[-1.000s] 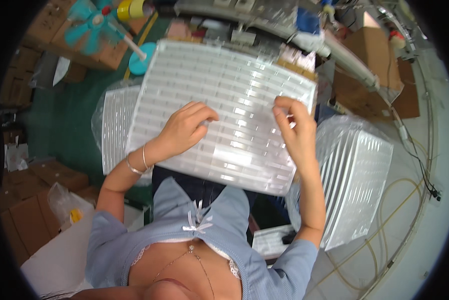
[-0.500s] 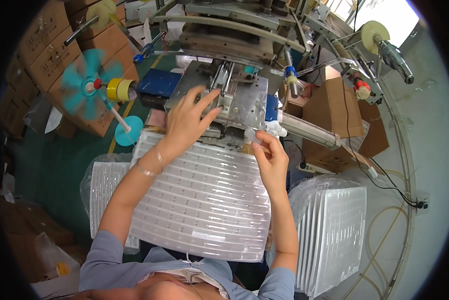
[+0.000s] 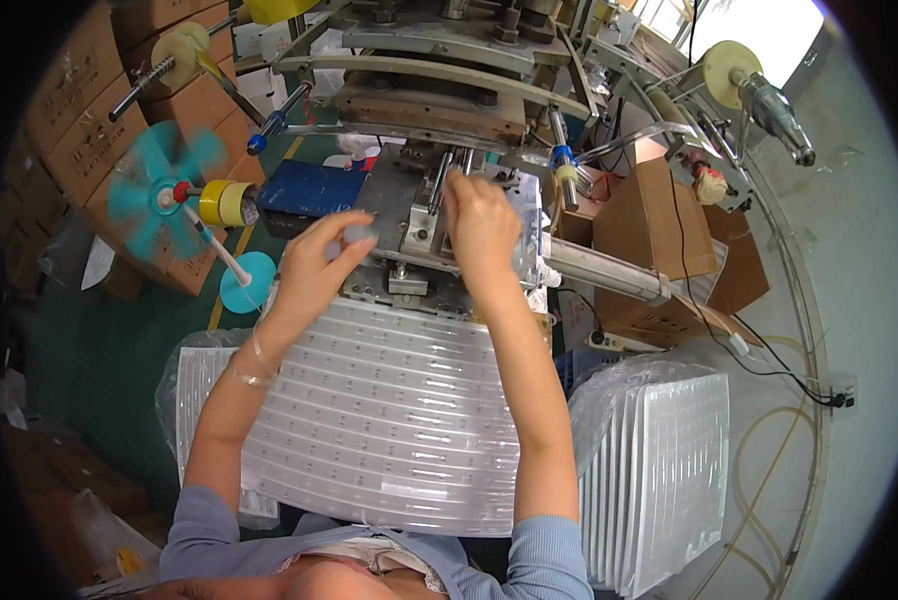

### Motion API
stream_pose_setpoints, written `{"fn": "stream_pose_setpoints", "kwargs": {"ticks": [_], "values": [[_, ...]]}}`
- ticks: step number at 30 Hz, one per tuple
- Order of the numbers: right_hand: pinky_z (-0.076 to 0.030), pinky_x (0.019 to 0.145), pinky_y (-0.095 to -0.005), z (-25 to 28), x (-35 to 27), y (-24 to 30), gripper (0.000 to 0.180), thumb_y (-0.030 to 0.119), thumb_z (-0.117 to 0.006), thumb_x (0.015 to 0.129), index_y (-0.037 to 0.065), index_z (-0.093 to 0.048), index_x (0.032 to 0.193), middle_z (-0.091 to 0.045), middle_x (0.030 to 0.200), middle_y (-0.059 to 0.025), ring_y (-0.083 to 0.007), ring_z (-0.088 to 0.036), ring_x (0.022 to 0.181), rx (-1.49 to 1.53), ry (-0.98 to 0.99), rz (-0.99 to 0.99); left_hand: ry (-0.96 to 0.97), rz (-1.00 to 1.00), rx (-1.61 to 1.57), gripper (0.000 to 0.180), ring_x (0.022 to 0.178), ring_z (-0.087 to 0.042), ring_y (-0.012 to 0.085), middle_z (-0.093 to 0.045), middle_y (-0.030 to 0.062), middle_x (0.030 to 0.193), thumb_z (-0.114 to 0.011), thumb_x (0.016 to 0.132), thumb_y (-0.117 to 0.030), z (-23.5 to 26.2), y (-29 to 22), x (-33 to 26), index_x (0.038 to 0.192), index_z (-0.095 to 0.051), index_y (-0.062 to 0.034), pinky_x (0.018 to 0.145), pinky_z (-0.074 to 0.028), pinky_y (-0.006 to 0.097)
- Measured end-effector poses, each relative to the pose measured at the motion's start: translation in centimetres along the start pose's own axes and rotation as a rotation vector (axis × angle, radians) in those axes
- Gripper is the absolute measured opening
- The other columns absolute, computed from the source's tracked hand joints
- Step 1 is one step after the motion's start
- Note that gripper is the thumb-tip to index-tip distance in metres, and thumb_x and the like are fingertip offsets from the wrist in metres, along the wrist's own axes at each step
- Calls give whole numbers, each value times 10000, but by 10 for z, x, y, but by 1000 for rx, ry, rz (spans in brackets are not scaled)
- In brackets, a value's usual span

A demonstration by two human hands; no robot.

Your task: The person repeatedly picks up small transparent plastic components and inserts them into a larger clear plastic tray. They then place the tray into a machine, press down on a lever to secure the components, and remove the tray to repeat the process. The person stacks the completed trays on the right side of the workspace.

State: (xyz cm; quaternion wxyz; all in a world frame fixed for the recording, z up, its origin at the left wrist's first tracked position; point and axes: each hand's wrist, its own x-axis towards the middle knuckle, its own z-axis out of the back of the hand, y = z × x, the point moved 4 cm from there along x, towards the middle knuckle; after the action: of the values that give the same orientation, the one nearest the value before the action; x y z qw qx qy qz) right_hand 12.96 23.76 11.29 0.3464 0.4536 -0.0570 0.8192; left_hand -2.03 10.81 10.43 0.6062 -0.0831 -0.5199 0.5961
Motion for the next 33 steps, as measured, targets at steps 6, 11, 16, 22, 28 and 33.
{"fn": "stream_pose_setpoints", "kwargs": {"ticks": [6,11,16,22,28,33], "values": [[-439,857,-415,7,-22,-17,467,319,-644,813,79,-529,1197,-606,1103,-163,-351,-572,988,104,58,-93,214,210,-146,375,794,-586,182,-616,84,934,-654,825,-151,8,13,-96,1184,-576,-76,677,-463,306],[-438,856,-383,81,-113,1,323,201,-624,830,49,-584,1112,-629,1043,-134,-310,-580,977,210,331,-243,379,120,-13,307,827,-617,247,-620,77,936,-688,783,-172,-19,-29,-181,1038,-563,-56,678,-488,353],[-511,585,-337,136,-233,47,180,134,-642,796,115,-666,973,-621,800,-74,-259,-632,682,304,935,-56,483,-236,104,218,745,-565,214,-551,62,796,-607,737,-137,-59,-58,-253,937,-554,-68,624,-455,324],[-516,634,-302,149,-281,66,345,46,-570,752,174,-639,1065,-578,950,-40,-199,-614,779,125,922,285,656,-332,490,310,749,-530,194,-512,51,790,-599,681,-123,-76,-53,-266,976,-566,-35,607,-411,302],[-519,685,-334,147,-273,54,250,35,-608,733,98,-579,974,-564,981,-69,-252,-599,874,338,978,11,575,-285,507,187,777,-522,190,-497,50,788,-591,679,-114,-63,-48,-262,850,-537,-63,642,-395,304],[-497,656,-299,152,-219,19,248,41,-637,736,37,-522,956,-579,986,-80,-218,-606,763,540,566,-334,645,-219,247,199,861,-514,228,-498,104,891,-555,713,-83,-83,-62,-259,904,-536,-34,734,-420,364]]}}
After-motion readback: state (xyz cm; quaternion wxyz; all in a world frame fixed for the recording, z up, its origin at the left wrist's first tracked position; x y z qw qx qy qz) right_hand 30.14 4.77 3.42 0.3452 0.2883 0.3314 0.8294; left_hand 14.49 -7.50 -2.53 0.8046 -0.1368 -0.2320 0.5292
